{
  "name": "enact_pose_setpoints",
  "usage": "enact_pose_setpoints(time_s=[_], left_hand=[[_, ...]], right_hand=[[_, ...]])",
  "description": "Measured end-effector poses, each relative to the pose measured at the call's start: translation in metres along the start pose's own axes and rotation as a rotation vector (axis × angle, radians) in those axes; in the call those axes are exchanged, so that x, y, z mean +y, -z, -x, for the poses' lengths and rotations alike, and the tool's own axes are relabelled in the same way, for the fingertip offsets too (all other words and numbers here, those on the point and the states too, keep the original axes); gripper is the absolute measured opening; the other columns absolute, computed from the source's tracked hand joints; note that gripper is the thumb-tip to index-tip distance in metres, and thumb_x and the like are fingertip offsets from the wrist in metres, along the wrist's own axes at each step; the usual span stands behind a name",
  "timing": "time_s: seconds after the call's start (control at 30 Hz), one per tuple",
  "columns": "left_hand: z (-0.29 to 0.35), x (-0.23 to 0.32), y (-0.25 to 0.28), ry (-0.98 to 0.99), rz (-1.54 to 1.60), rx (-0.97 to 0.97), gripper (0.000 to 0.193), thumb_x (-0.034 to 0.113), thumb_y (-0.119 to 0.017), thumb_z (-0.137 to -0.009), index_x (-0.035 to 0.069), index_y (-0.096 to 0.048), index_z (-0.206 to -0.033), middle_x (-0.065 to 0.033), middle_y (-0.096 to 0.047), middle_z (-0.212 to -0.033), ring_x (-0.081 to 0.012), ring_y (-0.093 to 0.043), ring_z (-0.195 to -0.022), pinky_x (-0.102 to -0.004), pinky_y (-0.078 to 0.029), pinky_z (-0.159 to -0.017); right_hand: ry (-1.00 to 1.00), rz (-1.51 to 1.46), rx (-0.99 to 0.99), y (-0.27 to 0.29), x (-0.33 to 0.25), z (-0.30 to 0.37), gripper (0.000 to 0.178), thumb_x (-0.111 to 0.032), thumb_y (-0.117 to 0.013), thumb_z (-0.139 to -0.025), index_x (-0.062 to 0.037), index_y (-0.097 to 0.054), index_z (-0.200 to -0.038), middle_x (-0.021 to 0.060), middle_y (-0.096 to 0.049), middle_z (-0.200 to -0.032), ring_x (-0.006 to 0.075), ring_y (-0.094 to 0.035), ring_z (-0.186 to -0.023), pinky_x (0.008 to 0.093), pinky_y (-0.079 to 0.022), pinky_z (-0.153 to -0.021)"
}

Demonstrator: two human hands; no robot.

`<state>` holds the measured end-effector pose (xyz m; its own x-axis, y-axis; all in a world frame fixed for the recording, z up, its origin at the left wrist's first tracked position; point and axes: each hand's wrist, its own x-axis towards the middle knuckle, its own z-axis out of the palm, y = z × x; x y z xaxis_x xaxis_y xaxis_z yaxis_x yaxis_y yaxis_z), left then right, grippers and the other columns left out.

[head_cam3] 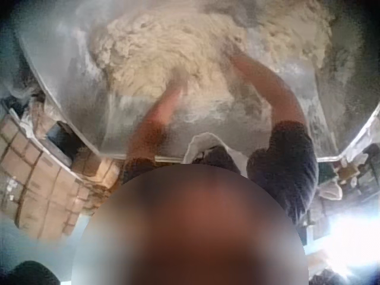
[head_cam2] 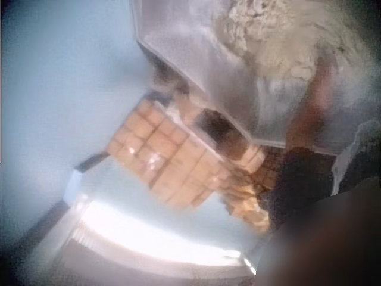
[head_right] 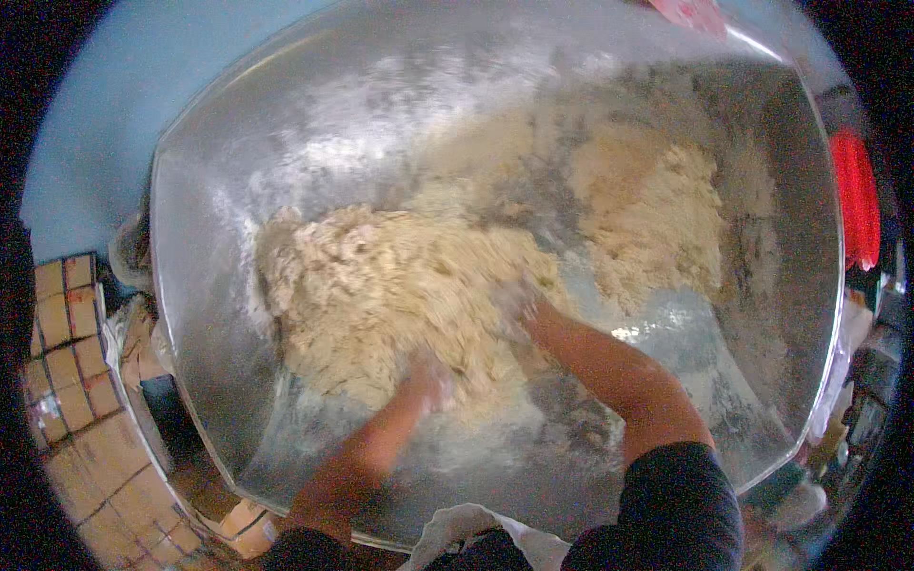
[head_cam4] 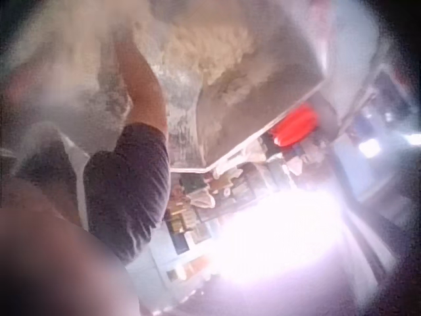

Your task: The person kneads a large batch of dough by hand in a metal mixing tub, repeatedly folding and pressing the mass to combine it. The person uses a red plastic scraper to gather loose flour and dough from the tub's sides and incorporates it into the main mass.

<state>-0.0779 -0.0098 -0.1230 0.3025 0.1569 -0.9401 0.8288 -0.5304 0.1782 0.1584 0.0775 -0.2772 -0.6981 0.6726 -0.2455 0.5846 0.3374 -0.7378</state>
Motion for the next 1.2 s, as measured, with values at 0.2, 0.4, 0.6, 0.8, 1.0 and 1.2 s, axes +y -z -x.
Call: enact_pose_setpoints(time_s=[0.2, 0.4, 0.6, 0.8, 1.0, 1.2], left_hand=[[-0.071, -0.048, 0.094, 0.535, 0.279, 0.360, 0.053, 0.049, -0.038, -0.095, 0.010, -0.052, -0.129, -0.0125, -0.047, -0.138, -0.0303, -0.045, -0.123, -0.0456, -0.035, -0.101], [-0.032, 0.108, 0.104, 0.329, 0.044, 0.439, 0.038, 0.022, -0.054, -0.084, 0.004, -0.062, -0.116, -0.0212, -0.056, -0.126, -0.0359, -0.053, -0.116, -0.0488, -0.037, -0.101], [-0.028, 0.096, 0.237, 0.250, 0.117, 0.560, 0.021, 0.013, -0.053, -0.082, -0.001, -0.065, -0.094, -0.0213, -0.064, -0.101, -0.0351, -0.061, -0.092, -0.0463, -0.050, -0.080], [-0.128, 0.058, 0.403, 0.166, 0.324, 1.156, 0.035, 0.026, -0.046, -0.096, -0.003, -0.060, -0.108, -0.0208, -0.064, -0.103, -0.0341, -0.061, -0.098, -0.0423, -0.049, -0.084], [-0.151, 0.160, 0.335, -0.190, 1.027, 0.779, 0.037, 0.037, -0.051, -0.095, 0.005, -0.060, -0.112, -0.0111, -0.061, -0.113, -0.0281, -0.059, -0.103, -0.0401, -0.047, -0.087], [-0.072, 0.189, 0.236, -0.217, 0.360, 0.347, 0.036, 0.036, -0.052, -0.094, 0.006, -0.062, -0.111, -0.0188, -0.061, -0.116, -0.0358, -0.057, -0.109, -0.0451, -0.045, -0.095]], right_hand=[[0.386, 0.206, 0.612, -0.023, 0.075, -0.068, 0.046, -0.029, -0.052, -0.090, -0.0049, -0.048, -0.130, 0.0145, -0.050, -0.133, 0.0298, -0.046, -0.123, 0.0556, -0.026, -0.106], [0.181, 0.146, 0.186, 0.107, -0.009, 0.146, 0.043, -0.024, -0.055, -0.083, -0.0066, -0.056, -0.122, 0.0141, -0.057, -0.124, 0.0314, -0.050, -0.120, 0.0488, -0.030, -0.108], [-0.815, -0.550, -0.158, 0.270, 0.051, 0.270, 0.059, -0.044, -0.065, -0.085, -0.0057, -0.050, -0.128, 0.0123, -0.062, -0.110, 0.0246, -0.063, -0.094, 0.0408, -0.052, -0.080], [-0.725, -1.688, 0.765, 0.308, 0.135, 0.296, 0.047, -0.039, -0.052, -0.094, -0.0041, -0.053, -0.125, 0.0116, -0.059, -0.120, 0.0230, -0.064, -0.089, 0.0365, -0.054, -0.072], [-0.797, -0.728, 0.408, 0.281, 0.141, 0.207, 0.038, -0.031, -0.047, -0.097, -0.0060, -0.055, -0.125, 0.0094, -0.054, -0.129, 0.0235, -0.053, -0.113, 0.0382, -0.041, -0.099], [-0.212, 0.076, -0.271, 0.277, 0.029, 0.220, 0.048, -0.042, -0.061, -0.087, -0.0076, -0.056, -0.119, 0.0185, -0.051, -0.131, 0.0330, -0.048, -0.121, 0.0446, -0.037, -0.104]])
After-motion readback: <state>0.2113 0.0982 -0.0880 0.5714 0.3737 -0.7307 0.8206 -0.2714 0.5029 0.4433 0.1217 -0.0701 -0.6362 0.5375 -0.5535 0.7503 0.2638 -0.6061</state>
